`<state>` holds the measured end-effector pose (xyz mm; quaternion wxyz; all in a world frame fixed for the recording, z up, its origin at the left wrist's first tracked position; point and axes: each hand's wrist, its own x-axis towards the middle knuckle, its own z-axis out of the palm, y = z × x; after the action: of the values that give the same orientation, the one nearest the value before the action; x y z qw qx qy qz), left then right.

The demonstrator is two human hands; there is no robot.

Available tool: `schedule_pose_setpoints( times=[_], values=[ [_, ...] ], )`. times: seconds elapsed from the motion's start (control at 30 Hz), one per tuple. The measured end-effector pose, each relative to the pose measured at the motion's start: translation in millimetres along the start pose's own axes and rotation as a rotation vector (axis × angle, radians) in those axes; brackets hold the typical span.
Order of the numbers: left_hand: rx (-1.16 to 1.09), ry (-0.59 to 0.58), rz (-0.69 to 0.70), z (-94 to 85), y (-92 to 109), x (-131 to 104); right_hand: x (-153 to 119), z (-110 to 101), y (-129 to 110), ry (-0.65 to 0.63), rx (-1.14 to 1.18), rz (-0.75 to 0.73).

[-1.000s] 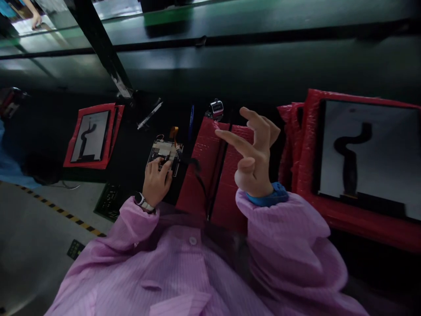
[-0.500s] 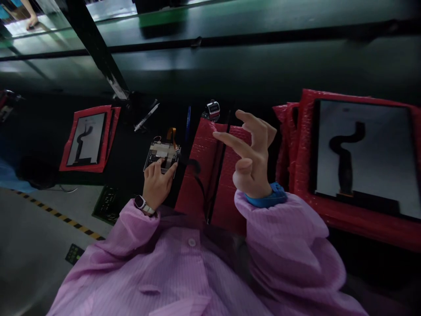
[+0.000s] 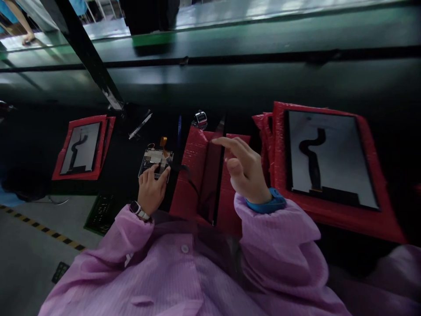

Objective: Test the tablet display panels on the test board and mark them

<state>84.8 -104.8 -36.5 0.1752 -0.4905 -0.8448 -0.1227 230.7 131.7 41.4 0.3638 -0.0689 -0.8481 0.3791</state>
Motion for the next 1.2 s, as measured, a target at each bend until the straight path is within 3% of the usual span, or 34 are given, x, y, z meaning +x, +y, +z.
schedule_pose_setpoints(
  times=[0.1,0.2,0.37,0.53,0.83,0.97,1.2],
  values=[
    [-0.124,0.006,0.192,-4.8,-4.7,-4.2,-2.8,-16.0,-5.6,-0.033,0.011,0.165],
    [-0.193,-0.060,0.386,-7.5,-8.0,-5.3,-8.6,-38.1,-4.9,-0.017,0.015,0.369],
    [-0.244,-0.149,0.403,-6.3,-8.3,-1.7,-13.7,-62.0,0.2,0.056,0.114,0.663],
    [-0.241,-0.161,0.373,-5.8,-6.6,-1.3,-13.6,-54.9,3.6,0.146,0.287,0.725],
    [-0.254,-0.168,0.340,-13.0,-1.5,1.7,-16.0,-27.5,35.4,-0.110,0.338,0.697],
    [-0.253,-0.198,0.326,-12.8,-2.3,4.8,-18.2,-21.4,48.3,-0.175,0.164,0.729],
    [-0.270,-0.178,0.343,-10.2,-2.4,8.2,-17.7,-5.1,44.5,-0.091,-0.534,0.890]
  ],
)
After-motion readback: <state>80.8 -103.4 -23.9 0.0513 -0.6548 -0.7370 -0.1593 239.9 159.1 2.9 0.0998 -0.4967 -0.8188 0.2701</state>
